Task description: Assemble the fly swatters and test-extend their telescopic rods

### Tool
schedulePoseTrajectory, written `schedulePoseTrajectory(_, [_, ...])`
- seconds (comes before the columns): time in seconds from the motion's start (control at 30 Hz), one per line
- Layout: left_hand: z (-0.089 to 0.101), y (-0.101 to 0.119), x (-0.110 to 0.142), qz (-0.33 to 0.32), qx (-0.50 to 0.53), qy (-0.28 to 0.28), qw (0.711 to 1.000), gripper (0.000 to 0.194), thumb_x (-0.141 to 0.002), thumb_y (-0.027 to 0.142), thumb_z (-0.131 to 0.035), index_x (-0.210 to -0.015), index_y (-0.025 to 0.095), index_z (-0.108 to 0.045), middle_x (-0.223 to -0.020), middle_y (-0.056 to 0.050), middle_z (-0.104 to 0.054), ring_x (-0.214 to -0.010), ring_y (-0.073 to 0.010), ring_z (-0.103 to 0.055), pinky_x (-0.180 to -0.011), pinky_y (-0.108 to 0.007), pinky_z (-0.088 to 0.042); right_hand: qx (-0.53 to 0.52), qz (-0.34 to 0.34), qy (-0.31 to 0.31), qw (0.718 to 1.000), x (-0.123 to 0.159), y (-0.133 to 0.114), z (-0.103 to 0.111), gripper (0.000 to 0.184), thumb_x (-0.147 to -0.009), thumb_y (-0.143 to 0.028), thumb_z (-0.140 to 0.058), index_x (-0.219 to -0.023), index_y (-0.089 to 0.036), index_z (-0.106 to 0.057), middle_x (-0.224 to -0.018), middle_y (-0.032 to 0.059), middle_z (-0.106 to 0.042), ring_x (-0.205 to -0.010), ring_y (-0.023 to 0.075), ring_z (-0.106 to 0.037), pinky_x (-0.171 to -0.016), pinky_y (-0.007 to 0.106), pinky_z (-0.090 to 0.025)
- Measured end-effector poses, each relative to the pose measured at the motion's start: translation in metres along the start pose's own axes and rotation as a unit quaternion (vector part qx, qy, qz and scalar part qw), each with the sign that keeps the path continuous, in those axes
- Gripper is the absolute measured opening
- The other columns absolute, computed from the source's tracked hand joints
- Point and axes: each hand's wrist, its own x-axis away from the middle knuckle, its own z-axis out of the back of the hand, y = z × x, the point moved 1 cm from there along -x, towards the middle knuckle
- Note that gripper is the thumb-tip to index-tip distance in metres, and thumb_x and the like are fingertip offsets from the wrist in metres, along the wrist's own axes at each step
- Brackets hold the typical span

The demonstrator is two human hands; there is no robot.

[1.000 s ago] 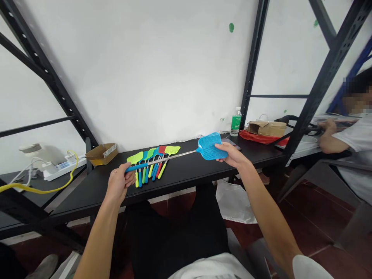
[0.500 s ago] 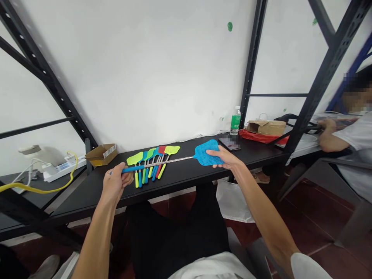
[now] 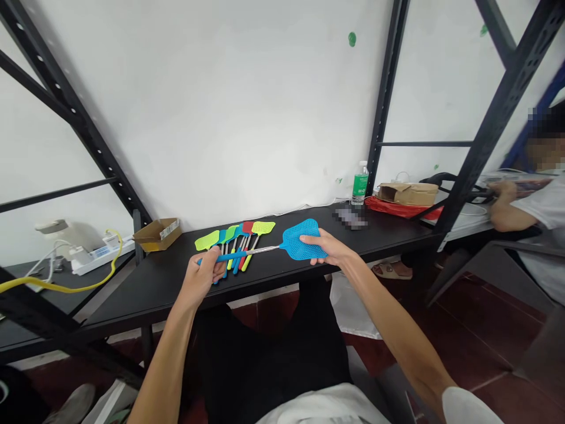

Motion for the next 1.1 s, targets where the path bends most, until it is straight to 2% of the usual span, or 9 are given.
schedulePoseTrajectory(0.27, [-0.004,-0.006,-0.003,0.051,-0.090,-0.078,0.992,0.036,-0.093,0.040,-0.048,-0.066,0.017,-0.055,-0.050,0.004,-0.038,-0.046,-0.0097,-0.037,-0.047,-0.022,-0.032,-0.096,0.015,0.025,0.995,0.000,-0.008,0.019,0.025,-0.082,-0.035,-0.070,-0.095,-0.014,-0.063,-0.067,0.0048,-0.069,-0.038,0.0126,-0.059,-0.028,0.018,-0.044])
schedulePoseTrajectory(0.4, [-0.022,-0.015,-0.003,0.064,-0.107,-0.108,0.986,0.042,-0.094,0.051,-0.044,-0.071,0.018,-0.053,-0.047,0.006,-0.038,-0.044,-0.0088,-0.033,-0.045,-0.021,-0.030,-0.209,0.007,0.060,0.976,-0.007,-0.008,0.026,0.023,-0.091,-0.038,-0.059,-0.094,-0.015,-0.062,-0.076,0.0082,-0.072,-0.056,0.0149,-0.068,-0.044,0.018,-0.055])
schedulePoseTrajectory(0.5, [-0.049,-0.024,0.002,0.054,-0.105,-0.130,0.984,0.040,-0.096,0.054,-0.038,-0.077,0.020,-0.048,-0.047,0.007,-0.039,-0.041,-0.0090,-0.034,-0.043,-0.020,-0.030,-0.215,0.024,0.001,0.976,-0.012,0.000,0.010,0.027,-0.093,-0.041,-0.057,-0.102,-0.016,-0.060,-0.099,0.0139,-0.073,-0.081,0.0197,-0.073,-0.062,0.023,-0.060])
schedulePoseTrajectory(0.63, [-0.088,-0.030,0.013,0.014,-0.158,-0.162,0.974,0.036,-0.097,0.052,-0.037,-0.084,0.021,-0.047,-0.056,0.006,-0.048,-0.048,-0.0111,-0.044,-0.049,-0.022,-0.035,-0.071,-0.019,-0.088,0.993,-0.015,0.026,-0.032,0.033,-0.084,-0.037,-0.071,-0.108,-0.017,-0.061,-0.095,0.0104,-0.073,-0.074,0.0180,-0.072,-0.061,0.025,-0.058])
schedulePoseTrajectory(0.73, [-0.102,-0.028,0.018,-0.025,-0.241,-0.163,0.957,0.035,-0.098,0.052,-0.037,-0.093,0.021,-0.053,-0.064,0.003,-0.055,-0.057,-0.0145,-0.052,-0.054,-0.024,-0.037,-0.012,-0.014,-0.056,0.998,-0.017,0.040,-0.055,0.034,-0.080,-0.032,-0.074,-0.108,-0.017,-0.061,-0.078,0.0018,-0.068,-0.064,0.0134,-0.066,-0.055,0.023,-0.056])
schedulePoseTrajectory(0.8, [-0.103,-0.026,0.017,-0.049,-0.293,-0.156,0.942,0.036,-0.099,0.051,-0.036,-0.102,0.022,-0.058,-0.073,0.000,-0.062,-0.065,-0.0173,-0.058,-0.058,-0.026,-0.039,-0.001,0.003,-0.025,1.000,-0.020,0.044,-0.057,0.029,-0.080,-0.030,-0.073,-0.104,-0.017,-0.062,-0.079,0.0016,-0.067,-0.064,0.0119,-0.064,-0.053,0.021,-0.054])
schedulePoseTrajectory(0.97, [-0.087,-0.035,0.007,-0.115,-0.399,-0.093,0.905,0.041,-0.099,0.047,-0.037,-0.119,0.023,-0.062,-0.104,-0.006,-0.069,-0.096,-0.0229,-0.064,-0.084,-0.034,-0.047,0.071,0.037,0.078,0.994,-0.032,0.042,-0.015,0.024,-0.085,-0.026,-0.063,-0.106,-0.016,-0.058,-0.087,0.0058,-0.071,-0.056,0.0095,-0.059,-0.050,0.020,-0.049])
schedulePoseTrajectory(1.03, [-0.075,-0.046,0.004,-0.135,-0.453,-0.057,0.879,0.041,-0.098,0.045,-0.039,-0.122,0.021,-0.063,-0.123,-0.010,-0.065,-0.114,-0.0272,-0.058,-0.098,-0.042,-0.043,0.163,0.048,0.125,0.978,-0.035,0.040,0.013,0.026,-0.088,-0.027,-0.057,-0.112,-0.016,-0.058,-0.079,0.0037,-0.070,-0.048,0.0086,-0.053,-0.047,0.021,-0.046])
schedulePoseTrajectory(1.1, [-0.063,-0.059,0.003,-0.135,-0.505,-0.044,0.851,0.043,-0.097,0.043,-0.042,-0.125,0.020,-0.062,-0.134,-0.013,-0.060,-0.125,-0.0320,-0.051,-0.102,-0.047,-0.041,0.282,0.050,0.187,0.940,-0.034,0.036,0.039,0.024,-0.091,-0.029,-0.052,-0.109,-0.017,-0.061,-0.077,0.0027,-0.068,-0.048,0.0096,-0.054,-0.048,0.021,-0.045])
